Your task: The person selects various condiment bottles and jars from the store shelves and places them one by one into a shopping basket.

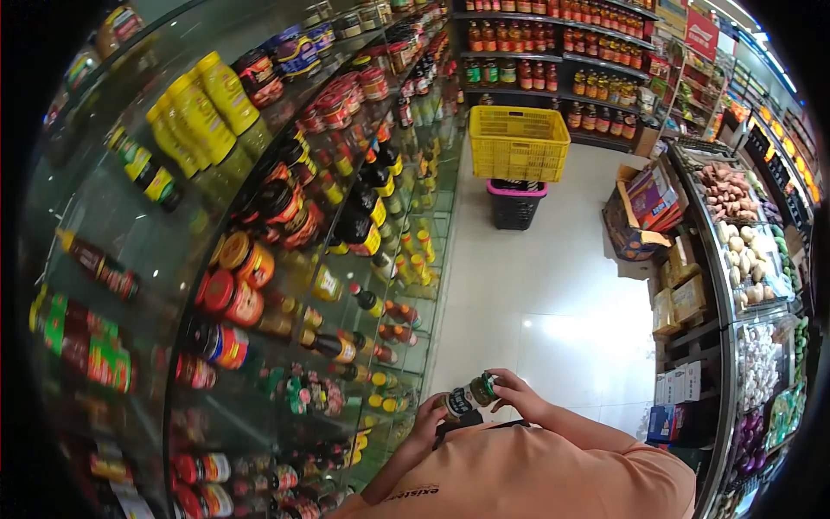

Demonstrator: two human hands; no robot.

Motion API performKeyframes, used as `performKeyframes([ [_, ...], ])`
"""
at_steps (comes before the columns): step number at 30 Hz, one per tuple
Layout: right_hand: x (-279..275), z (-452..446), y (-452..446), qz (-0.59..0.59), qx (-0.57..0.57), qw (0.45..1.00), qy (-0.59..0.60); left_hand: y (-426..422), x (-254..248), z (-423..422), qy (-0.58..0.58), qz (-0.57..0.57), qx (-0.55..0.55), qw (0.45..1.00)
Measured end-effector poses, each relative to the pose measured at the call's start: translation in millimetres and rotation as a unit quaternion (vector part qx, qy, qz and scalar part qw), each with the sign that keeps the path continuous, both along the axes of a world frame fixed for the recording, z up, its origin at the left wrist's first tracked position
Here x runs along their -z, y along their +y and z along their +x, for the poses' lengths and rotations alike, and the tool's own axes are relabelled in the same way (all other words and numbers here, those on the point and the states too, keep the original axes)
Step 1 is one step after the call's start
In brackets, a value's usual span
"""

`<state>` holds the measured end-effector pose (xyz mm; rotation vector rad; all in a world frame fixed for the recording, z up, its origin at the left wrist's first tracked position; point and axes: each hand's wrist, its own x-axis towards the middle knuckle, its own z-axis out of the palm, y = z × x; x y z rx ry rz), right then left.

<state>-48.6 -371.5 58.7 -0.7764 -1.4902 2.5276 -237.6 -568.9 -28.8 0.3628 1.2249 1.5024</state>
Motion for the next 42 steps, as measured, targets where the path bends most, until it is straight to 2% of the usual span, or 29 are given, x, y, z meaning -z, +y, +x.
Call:
performKeyframes([
  [4, -14.0, -46.4, 45.3, 0.021, 0.024, 0.999, 0.007, 63.3, 1.7, -49.0, -0.082, 0.079, -0.031, 0.993],
  [8, -22.8, -76.3, 78.4, 0.01, 0.073, 0.997, 0.034, 121.2, -8.1, -85.4, -0.084, 0.102, -0.004, 0.991],
  [10, -22.9, -84.3, 92.6, -0.04, 0.125, 0.991, 0.033, 143.0, -17.7, -94.3, -0.078, 0.097, 0.016, 0.992],
  [16, 12.7, -86.5, 164.2, -0.029, 0.123, 0.992, 0.005, 221.6, -23.4, -119.2, -0.029, 0.06, 0.085, 0.994],
  [18, 5.4, -89.5, 190.7, -0.036, 0.142, 0.989, 0.008, 254.4, -26.8, -123.7, 0.015, 0.053, 0.09, 0.994],
  [24, 5.9, -88.7, 310.8, -0.043, 0.128, 0.99, 0.036, 363.5, -25.6, -120.1, 0.02, 0.033, 0.079, 0.996],
  [25, 3.3, -85.1, 352.0, -0.042, 0.124, 0.991, 0.036, 404.3, -28.1, -116.0, 0.006, 0.043, 0.083, 0.996],
  [31, 11.3, -63.7, 465.8, -0.012, 0.139, 0.988, 0.068, 518.4, -26.5, -93.9, -0.027, 0.047, 0.114, 0.992],
  [34, 9.5, -59.2, 502.1, -0.034, 0.171, 0.984, 0.047, 565.2, -37.4, -88.1, -0.025, 0.037, 0.136, 0.99],
  [42, 27.9, -98.2, 603.6, -0.035, 0.174, 0.984, 0.024, 674.9, -10.4, -133.1, -0.038, 0.031, 0.148, 0.988],
])
